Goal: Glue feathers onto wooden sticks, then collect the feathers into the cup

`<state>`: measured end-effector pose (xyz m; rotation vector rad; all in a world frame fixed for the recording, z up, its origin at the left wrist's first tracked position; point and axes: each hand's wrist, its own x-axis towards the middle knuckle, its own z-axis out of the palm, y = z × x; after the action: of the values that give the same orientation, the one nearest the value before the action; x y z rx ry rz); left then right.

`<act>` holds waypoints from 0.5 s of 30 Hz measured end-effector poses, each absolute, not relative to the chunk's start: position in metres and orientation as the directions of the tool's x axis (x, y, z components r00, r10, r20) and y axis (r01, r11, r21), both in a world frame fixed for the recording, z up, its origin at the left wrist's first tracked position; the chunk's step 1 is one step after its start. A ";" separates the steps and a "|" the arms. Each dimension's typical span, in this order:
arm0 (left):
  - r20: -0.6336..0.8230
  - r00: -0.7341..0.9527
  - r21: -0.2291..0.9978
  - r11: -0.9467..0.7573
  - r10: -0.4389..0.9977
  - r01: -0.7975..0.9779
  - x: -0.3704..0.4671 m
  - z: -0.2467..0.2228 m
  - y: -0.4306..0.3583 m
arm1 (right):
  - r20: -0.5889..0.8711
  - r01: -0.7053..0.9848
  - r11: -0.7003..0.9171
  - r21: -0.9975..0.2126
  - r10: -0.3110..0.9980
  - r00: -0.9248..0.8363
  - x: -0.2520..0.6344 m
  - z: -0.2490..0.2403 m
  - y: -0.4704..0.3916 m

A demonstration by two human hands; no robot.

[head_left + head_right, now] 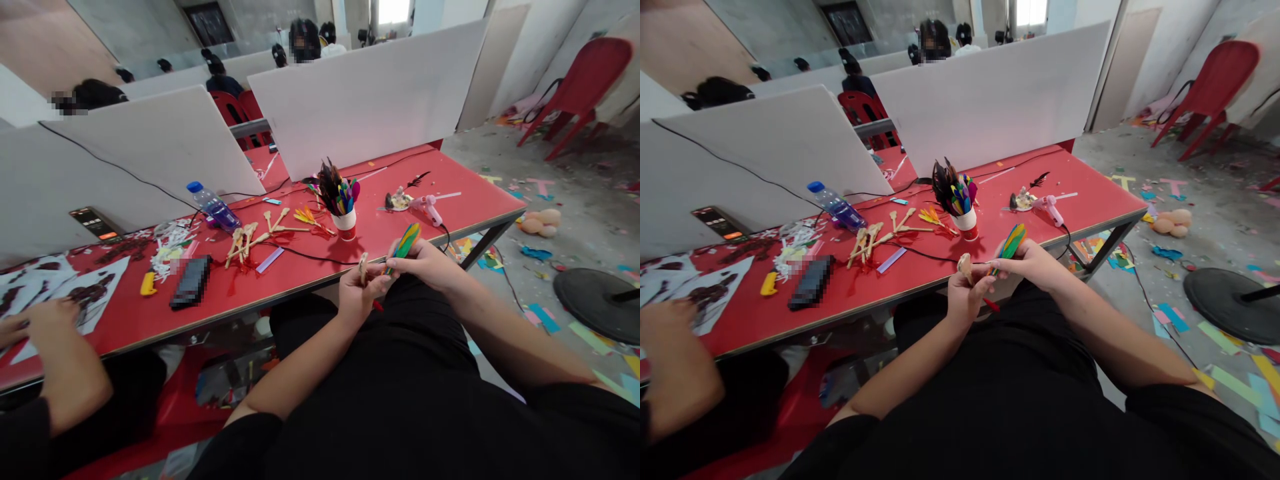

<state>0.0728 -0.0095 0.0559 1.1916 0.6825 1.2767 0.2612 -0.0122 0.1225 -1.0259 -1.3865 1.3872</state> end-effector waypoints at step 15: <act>0.257 0.216 0.920 -0.170 0.942 -0.353 0.070 0.041 -0.004 | -0.094 -0.193 -0.150 -0.970 0.957 -0.274 0.263 0.101 -0.011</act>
<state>0.0704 -0.0038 0.0412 1.2207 0.6602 1.3070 0.2627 -0.0114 0.1007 -0.9982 -1.1726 1.5896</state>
